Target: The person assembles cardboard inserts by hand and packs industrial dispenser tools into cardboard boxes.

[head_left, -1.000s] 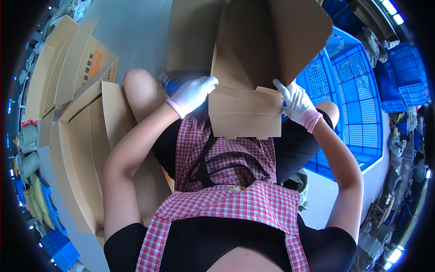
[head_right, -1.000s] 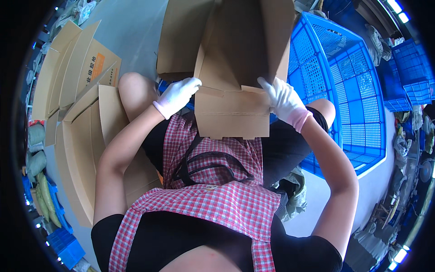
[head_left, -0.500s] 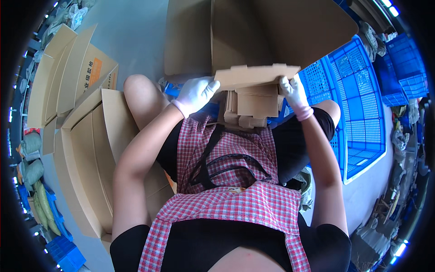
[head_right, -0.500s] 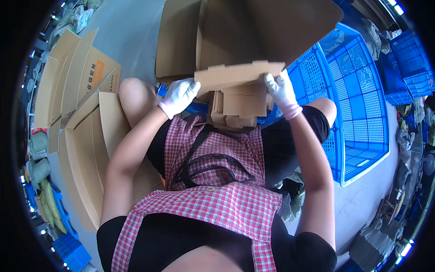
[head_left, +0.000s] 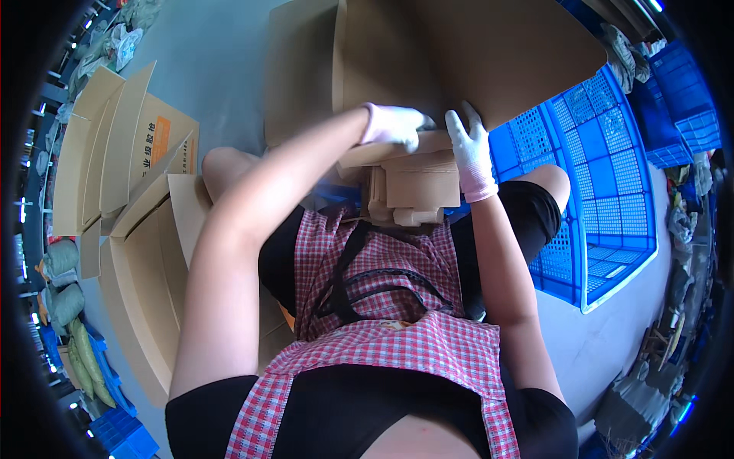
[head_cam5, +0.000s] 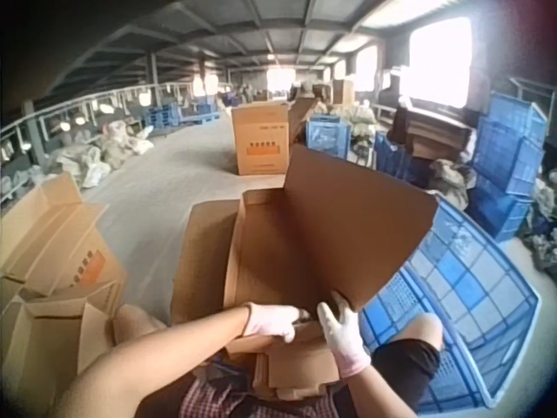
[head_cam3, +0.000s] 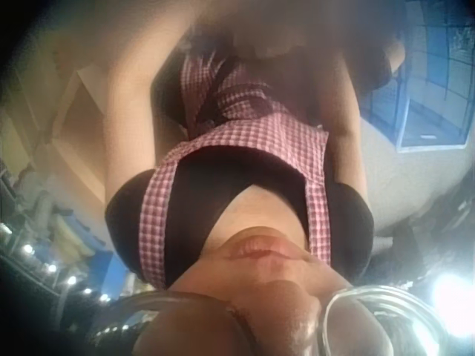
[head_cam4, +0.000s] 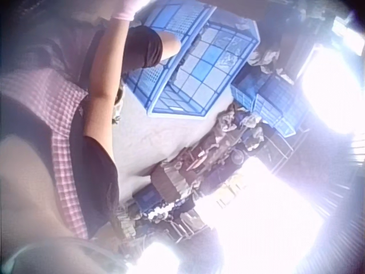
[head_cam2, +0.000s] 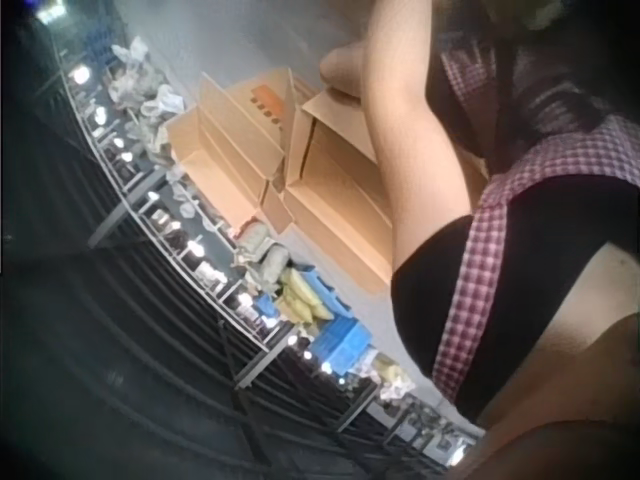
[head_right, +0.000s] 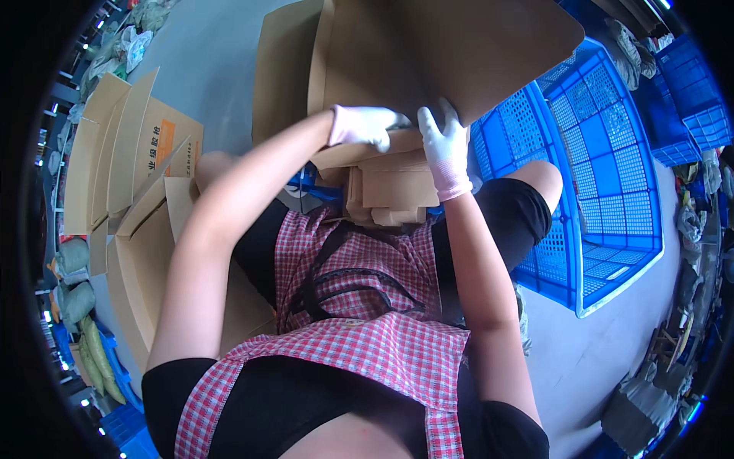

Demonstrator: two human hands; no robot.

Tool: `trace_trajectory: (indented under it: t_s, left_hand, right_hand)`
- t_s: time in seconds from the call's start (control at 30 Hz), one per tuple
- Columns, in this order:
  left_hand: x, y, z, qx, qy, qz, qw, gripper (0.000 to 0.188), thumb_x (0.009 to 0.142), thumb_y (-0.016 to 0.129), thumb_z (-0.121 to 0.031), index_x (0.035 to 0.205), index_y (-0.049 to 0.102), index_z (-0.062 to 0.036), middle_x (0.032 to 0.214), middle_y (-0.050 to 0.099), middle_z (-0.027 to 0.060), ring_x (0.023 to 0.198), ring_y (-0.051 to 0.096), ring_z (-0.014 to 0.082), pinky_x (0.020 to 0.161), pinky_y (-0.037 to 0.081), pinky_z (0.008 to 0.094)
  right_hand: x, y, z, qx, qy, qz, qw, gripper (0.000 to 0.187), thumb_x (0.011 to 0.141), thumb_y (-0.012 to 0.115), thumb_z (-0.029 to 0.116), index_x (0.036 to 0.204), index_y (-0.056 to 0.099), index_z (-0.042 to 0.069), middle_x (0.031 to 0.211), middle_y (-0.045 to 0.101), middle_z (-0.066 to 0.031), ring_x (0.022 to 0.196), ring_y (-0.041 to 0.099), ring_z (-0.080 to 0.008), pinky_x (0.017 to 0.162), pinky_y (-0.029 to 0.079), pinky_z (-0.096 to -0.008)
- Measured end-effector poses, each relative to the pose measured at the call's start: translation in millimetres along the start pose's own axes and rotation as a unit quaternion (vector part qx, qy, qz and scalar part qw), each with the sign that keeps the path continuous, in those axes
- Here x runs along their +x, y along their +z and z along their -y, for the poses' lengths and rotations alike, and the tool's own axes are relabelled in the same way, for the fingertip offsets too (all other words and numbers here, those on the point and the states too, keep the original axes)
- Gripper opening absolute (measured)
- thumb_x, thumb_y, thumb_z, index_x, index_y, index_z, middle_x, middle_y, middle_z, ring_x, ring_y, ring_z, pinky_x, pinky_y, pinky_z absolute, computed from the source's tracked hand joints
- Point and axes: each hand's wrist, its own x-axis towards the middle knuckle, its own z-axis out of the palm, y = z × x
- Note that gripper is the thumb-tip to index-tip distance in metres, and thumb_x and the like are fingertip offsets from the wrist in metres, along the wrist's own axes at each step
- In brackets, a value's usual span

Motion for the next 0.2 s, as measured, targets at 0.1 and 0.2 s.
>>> trace_trajectory:
  t_s: [0.1,0.2]
  left_hand:
    - [5.6,-9.6,21.7,-0.169,-0.025,0.069,0.983,0.075,0.066,0.067,-0.012,0.135,0.041,0.0048,0.127,0.053,0.0190,0.115,0.051,0.0256,0.100,0.041,0.0325]
    - [9.5,-3.2,18.6,-0.164,0.037,0.025,0.985,0.074,0.068,0.068,-0.015,0.134,0.041,0.0050,0.129,0.051,0.0202,0.120,0.048,0.0253,0.103,0.038,0.0327]
  right_hand:
    - [-4.3,-5.6,12.0,-0.051,-0.025,0.058,0.997,0.052,0.085,0.063,0.035,0.123,0.056,0.000,0.100,0.062,-0.0275,0.093,0.062,-0.0366,0.087,0.048,-0.0406]
    - [0.2,-13.6,-4.6,-0.109,-0.103,0.029,0.988,0.056,0.085,0.063,0.037,0.126,0.054,0.000,0.109,0.060,-0.0273,0.095,0.062,-0.0355,0.088,0.048,-0.0404]
